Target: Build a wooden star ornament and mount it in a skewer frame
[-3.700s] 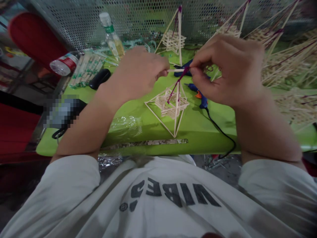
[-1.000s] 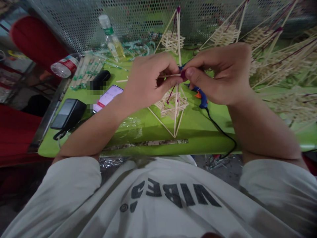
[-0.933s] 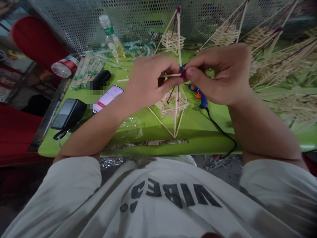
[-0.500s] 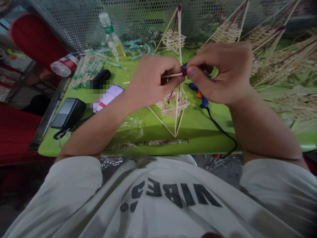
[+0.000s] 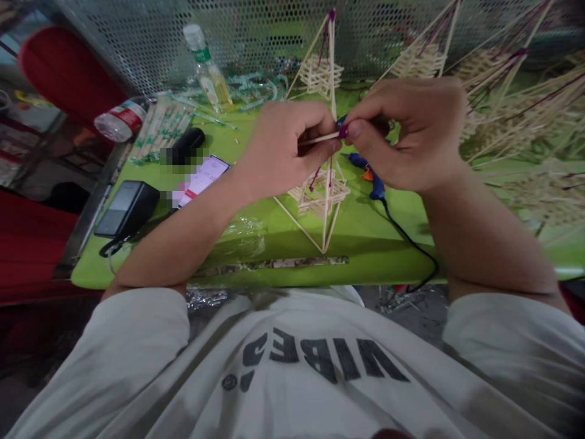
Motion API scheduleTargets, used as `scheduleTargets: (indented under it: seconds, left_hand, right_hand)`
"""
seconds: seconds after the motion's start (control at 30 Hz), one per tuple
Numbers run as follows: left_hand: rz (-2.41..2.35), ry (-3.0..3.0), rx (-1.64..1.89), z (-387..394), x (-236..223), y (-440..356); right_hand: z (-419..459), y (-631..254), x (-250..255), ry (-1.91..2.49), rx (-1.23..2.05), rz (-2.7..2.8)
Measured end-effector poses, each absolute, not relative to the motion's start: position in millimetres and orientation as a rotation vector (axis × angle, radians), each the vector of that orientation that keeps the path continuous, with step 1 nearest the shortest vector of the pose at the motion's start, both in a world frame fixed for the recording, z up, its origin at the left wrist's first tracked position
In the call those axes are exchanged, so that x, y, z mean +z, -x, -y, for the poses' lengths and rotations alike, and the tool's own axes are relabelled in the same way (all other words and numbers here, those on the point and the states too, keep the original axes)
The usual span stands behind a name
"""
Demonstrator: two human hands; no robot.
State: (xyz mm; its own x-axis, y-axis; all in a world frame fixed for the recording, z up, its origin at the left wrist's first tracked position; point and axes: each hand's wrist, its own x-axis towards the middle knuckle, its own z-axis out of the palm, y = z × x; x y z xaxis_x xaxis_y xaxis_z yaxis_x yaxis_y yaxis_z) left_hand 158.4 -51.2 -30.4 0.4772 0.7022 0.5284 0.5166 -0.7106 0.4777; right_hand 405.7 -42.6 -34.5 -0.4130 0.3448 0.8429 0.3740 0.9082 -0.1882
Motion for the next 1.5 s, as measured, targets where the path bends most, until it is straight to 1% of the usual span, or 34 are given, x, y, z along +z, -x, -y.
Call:
scheduleTargets:
  seconds: [0.13,0.4,0.77,0.93,1.07,1.13,1.23,1.33,1.5]
  left_hand:
    - [-1.036,-2.453,1.054,51.9,-30.1,-158.4]
    - [-1.044,-2.547,1.004,54.0,-27.3,-161.7]
    - [-0.994,-2.613,1.032,51.2,-27.5,-160.9]
    - [-1.063,-2.681,1.009,53.5,-26.7,-161.0]
    - [-1.015,-2.648,1.051,50.3,-30.4,-161.3]
    - [-0.956,-2.631,1.081,45.0,-34.8,-161.8]
    - [-0.799,-2.611,1.190,35.8,-40.6,-161.2]
    - [-0.645,-2.551,1.278,30.2,-40.9,-157.3]
    - [-0.544,-2.456,1.342,26.8,-39.2,-152.3]
  right_hand:
    - [39.1,-404.7,-37.3,0.464,0.013,2.014]
    - [30.8,-403.8,-38.7,0.440,-0.008,1.952]
    - [43.1,-401.0,-32.1,0.599,-0.011,1.950]
    - [42.9,-397.9,-32.9,0.560,-0.007,1.945]
    - [45.7,-398.0,-31.3,0.555,0.026,1.937]
    - [47.5,-400.8,-29.2,0.617,0.098,1.964]
    - [47.8,-406.6,-26.8,0.692,0.372,2.003]
    - [44.3,-409.9,-27.2,0.633,0.605,1.980]
    - [42.3,-405.6,-31.0,0.646,0.688,2.012]
